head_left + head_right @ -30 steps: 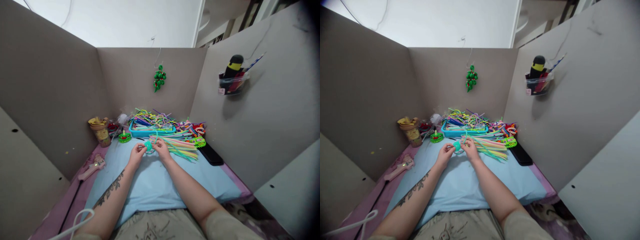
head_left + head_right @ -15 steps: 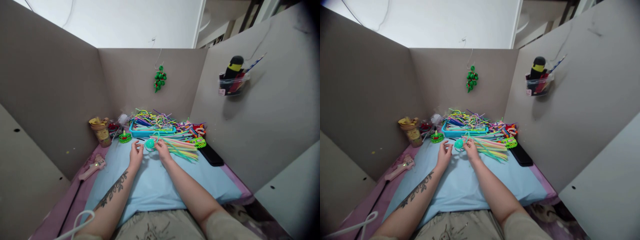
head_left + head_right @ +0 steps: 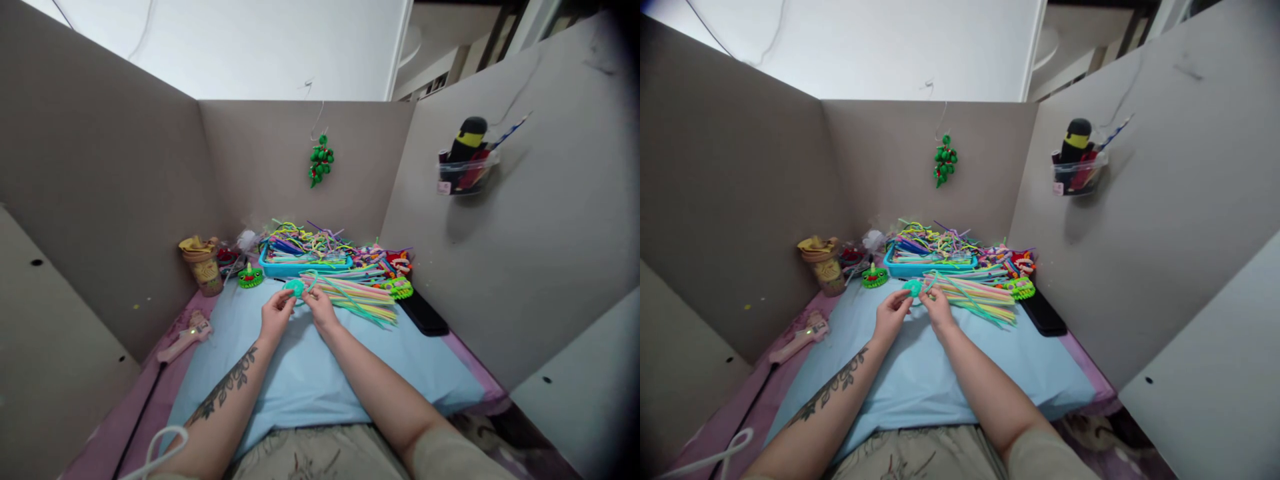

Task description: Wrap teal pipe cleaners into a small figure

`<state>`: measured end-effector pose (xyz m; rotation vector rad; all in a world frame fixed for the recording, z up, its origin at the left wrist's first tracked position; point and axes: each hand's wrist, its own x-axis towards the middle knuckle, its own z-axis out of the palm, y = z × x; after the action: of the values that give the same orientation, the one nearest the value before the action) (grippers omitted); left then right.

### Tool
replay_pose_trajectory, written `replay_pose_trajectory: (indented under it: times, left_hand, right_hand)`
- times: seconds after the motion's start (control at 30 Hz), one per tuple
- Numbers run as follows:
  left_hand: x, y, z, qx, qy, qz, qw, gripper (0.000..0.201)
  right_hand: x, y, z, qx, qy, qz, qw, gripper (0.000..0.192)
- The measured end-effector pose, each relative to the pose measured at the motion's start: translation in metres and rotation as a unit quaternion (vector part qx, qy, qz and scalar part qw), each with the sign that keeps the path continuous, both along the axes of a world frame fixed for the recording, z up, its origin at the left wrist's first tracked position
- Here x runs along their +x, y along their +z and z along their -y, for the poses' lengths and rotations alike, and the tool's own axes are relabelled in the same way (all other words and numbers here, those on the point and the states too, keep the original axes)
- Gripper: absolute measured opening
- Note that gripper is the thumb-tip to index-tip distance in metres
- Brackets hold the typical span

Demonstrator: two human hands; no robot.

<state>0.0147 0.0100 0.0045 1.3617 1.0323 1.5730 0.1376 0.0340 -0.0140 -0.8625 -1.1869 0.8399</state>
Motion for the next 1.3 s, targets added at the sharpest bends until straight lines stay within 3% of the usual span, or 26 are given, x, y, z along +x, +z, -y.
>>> replay_pose_trajectory:
  times: [0.27, 0.43, 0.63, 0.87, 1.3]
  left_hand:
    - [-0.006, 0.006, -0.002, -0.059, 0.020, 0.028, 0.998, 0.035]
    - [-0.013, 0.005, -0.009, -0.074, 0.033, 0.072, 0.994, 0.038]
    - [-0.017, 0.004, -0.014, -0.119, -0.052, 0.135, 0.982, 0.043]
    - [-0.018, 0.003, -0.013, -0.146, -0.106, 0.137, 0.974, 0.047]
    - [-0.024, -0.006, -0.023, -0.141, -0.005, 0.040, 0.989, 0.039]
  right_hand:
    - [0.005, 0.003, 0.001, 0.001, -0.019, 0.042, 0.999, 0.028]
    - [0.019, 0.004, -0.003, 0.022, -0.102, 0.085, 0.991, 0.021]
    - [0.036, 0.011, -0.002, 0.059, -0.176, 0.143, 0.972, 0.027]
    - [0.043, 0.016, 0.000, 0.080, -0.182, 0.170, 0.965, 0.020]
    - [0.032, 0.012, 0.004, 0.052, -0.116, 0.104, 0.986, 0.015]
